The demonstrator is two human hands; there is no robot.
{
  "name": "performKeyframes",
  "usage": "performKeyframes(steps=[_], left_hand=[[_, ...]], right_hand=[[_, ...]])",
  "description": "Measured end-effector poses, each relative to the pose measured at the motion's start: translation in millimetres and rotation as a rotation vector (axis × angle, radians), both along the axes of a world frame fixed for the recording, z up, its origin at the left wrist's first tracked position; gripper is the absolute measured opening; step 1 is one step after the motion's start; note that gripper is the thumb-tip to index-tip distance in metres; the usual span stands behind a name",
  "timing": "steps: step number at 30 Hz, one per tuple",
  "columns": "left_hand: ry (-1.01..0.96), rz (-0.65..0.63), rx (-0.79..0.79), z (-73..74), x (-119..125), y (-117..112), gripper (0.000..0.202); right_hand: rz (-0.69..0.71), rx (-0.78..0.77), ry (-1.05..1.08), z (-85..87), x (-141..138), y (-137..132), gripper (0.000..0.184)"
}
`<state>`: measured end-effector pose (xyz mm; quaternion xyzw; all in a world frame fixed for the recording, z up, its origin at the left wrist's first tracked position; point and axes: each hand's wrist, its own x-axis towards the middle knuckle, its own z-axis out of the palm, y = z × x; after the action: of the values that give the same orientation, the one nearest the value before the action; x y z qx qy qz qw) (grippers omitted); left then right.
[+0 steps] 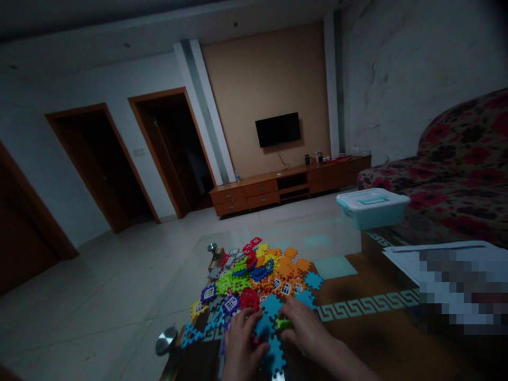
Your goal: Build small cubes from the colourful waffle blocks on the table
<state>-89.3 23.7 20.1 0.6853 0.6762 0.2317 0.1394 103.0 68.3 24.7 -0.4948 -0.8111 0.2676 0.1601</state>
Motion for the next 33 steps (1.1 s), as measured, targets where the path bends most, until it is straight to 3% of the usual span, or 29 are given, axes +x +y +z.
performKeyframes(steps=[3,6,12,17,23,26,29,33], left_hand=[[0.093,-0.063,-0.162,1.4,8.6,-2.1,0.054],[0.169,-0.026,-0.142,-1.9,6.0,1.3,0.048],[0.28,0.174,-0.059,-9.6,-12.0,6.1,0.04],[0.234,0.121,-0.066,-15.6,-10.4,10.5,0.037],[0.203,0.157,0.024,-12.2,-8.4,11.3,0.038],[0.178,0.175,0.176,-7.2,-4.6,9.1,0.038],[0.086,0.071,0.259,-6.1,10.8,5.3,0.03],[-0.031,-0.224,0.142,-17.8,47.9,0.1,0.031]], right_hand=[[0.139,-0.052,0.062,-6.0,-9.0,-9.0,0.049],[0.177,-0.065,-0.021,-2.3,-18.4,-18.9,0.064],[0.089,-0.123,-0.146,14.2,-7.1,-18.0,0.066],[-0.068,-0.057,-0.22,0.5,20.9,0.8,0.058],[-0.053,0.025,-0.122,-6.6,44.9,23.5,0.038],[-0.114,0.111,-0.104,-5.8,50.6,36.5,0.052],[-0.071,0.096,-0.126,-8.4,52.7,48.1,0.071],[-0.046,0.089,-0.173,-12.4,53.3,54.6,0.067]])
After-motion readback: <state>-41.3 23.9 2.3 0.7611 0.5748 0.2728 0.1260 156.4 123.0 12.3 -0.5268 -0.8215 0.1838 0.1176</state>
